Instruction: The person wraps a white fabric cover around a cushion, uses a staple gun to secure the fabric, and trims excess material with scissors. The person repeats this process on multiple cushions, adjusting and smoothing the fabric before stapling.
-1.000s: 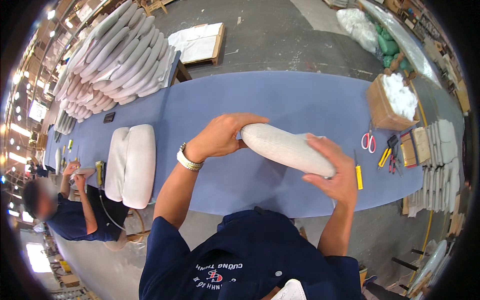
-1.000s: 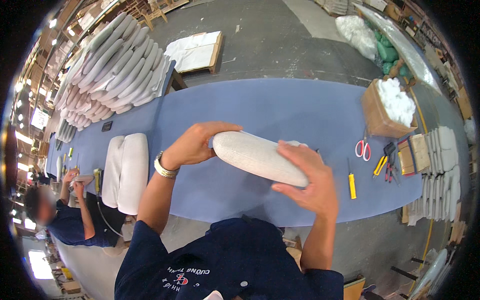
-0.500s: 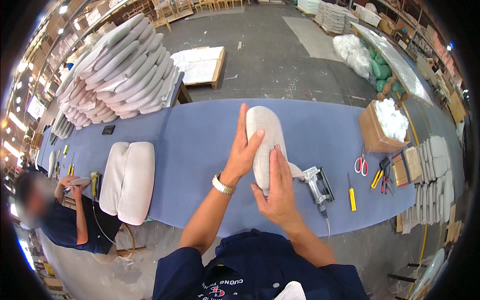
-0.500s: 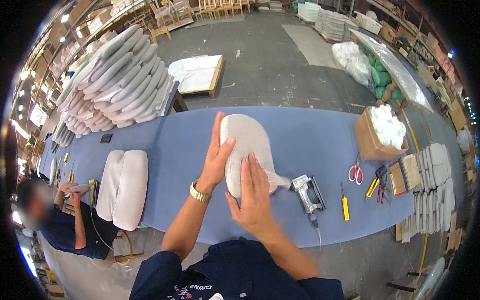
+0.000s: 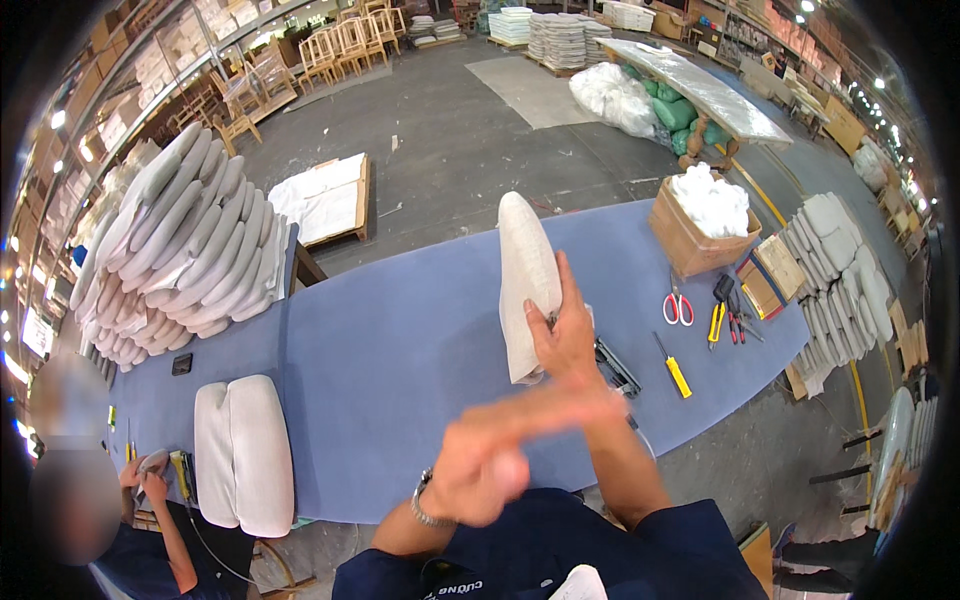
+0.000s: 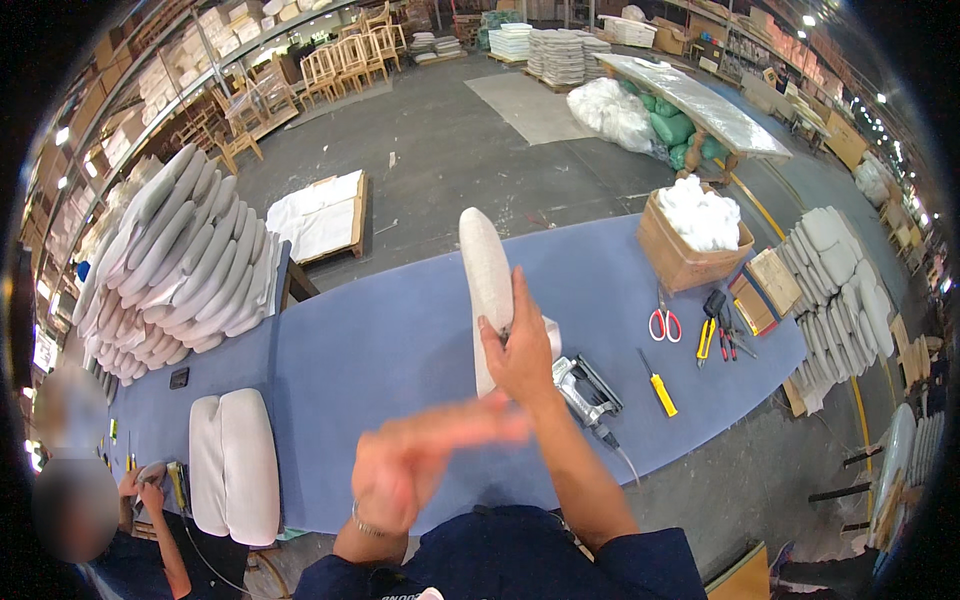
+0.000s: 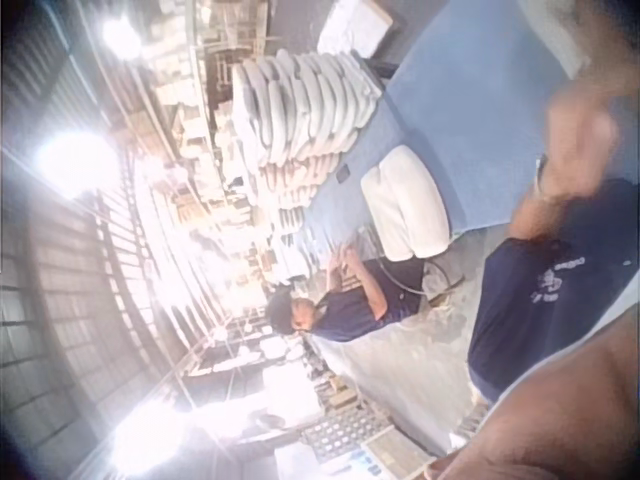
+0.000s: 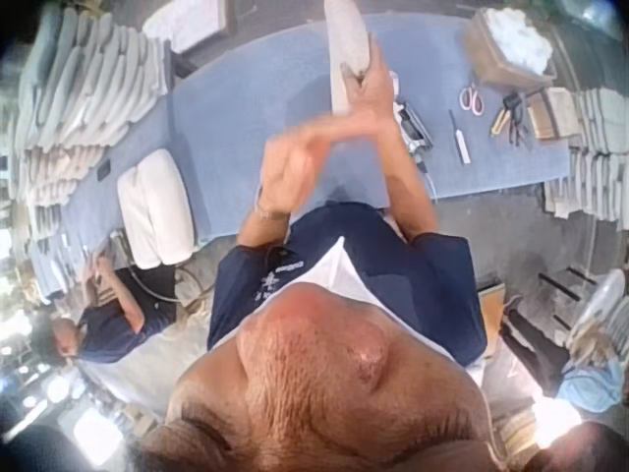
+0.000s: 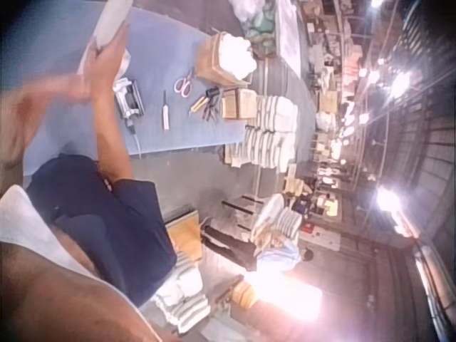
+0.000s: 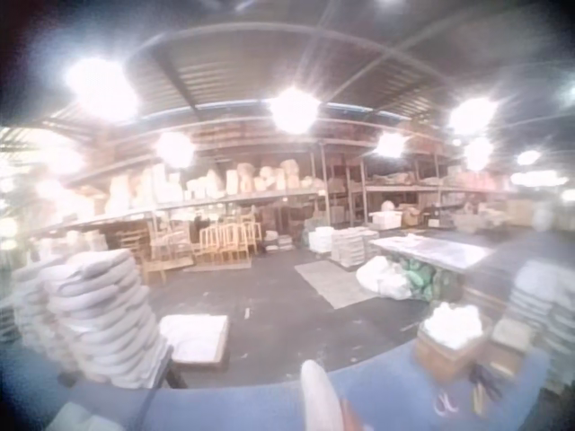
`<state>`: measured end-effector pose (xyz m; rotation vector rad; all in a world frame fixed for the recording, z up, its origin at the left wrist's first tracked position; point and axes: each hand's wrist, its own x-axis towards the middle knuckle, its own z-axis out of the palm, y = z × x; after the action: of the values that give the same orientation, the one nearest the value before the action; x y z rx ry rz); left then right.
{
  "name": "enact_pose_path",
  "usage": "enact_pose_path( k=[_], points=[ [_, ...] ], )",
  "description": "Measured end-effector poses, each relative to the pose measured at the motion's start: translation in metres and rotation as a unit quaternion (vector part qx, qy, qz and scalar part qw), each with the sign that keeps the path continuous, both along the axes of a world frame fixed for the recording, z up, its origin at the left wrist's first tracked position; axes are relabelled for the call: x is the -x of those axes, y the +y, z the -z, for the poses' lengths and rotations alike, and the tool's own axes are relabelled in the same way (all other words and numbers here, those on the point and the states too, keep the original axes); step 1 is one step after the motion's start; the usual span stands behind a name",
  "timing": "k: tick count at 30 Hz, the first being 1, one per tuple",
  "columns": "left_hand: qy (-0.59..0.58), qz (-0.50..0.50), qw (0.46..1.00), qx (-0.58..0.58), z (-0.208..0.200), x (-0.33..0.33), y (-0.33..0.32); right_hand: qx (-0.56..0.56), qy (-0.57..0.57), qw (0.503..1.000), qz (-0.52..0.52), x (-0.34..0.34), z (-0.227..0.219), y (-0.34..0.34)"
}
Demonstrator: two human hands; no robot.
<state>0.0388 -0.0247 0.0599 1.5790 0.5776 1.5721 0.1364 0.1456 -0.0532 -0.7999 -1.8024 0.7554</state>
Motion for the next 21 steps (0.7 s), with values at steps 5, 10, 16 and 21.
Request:
enact_pose_path(
  k=[5, 10, 16, 21],
  points=[
    [-0.146, 0.175, 0.970, -0.087, -0.046, -0.039, -0.015, 0.012, -0.003, 1.000, -0.006, 0.005, -0.004, 0.011],
    [-0.147, 0.205, 0.951, -0.179, -0.048, -0.037, -0.009, -0.040, -0.017, 0.999, 0.004, 0.016, 0.003, 0.009],
    [-0.141, 0.168, 0.971, -0.099, -0.056, -0.023, -0.026, -0.024, -0.007, 1.000, 0.000, 0.020, 0.000, 0.005],
    [-0.141, 0.173, 0.958, -0.180, -0.066, -0.022, -0.017, -0.008, -0.004, 1.000, -0.017, 0.018, -0.001, 0.001]
  ],
)
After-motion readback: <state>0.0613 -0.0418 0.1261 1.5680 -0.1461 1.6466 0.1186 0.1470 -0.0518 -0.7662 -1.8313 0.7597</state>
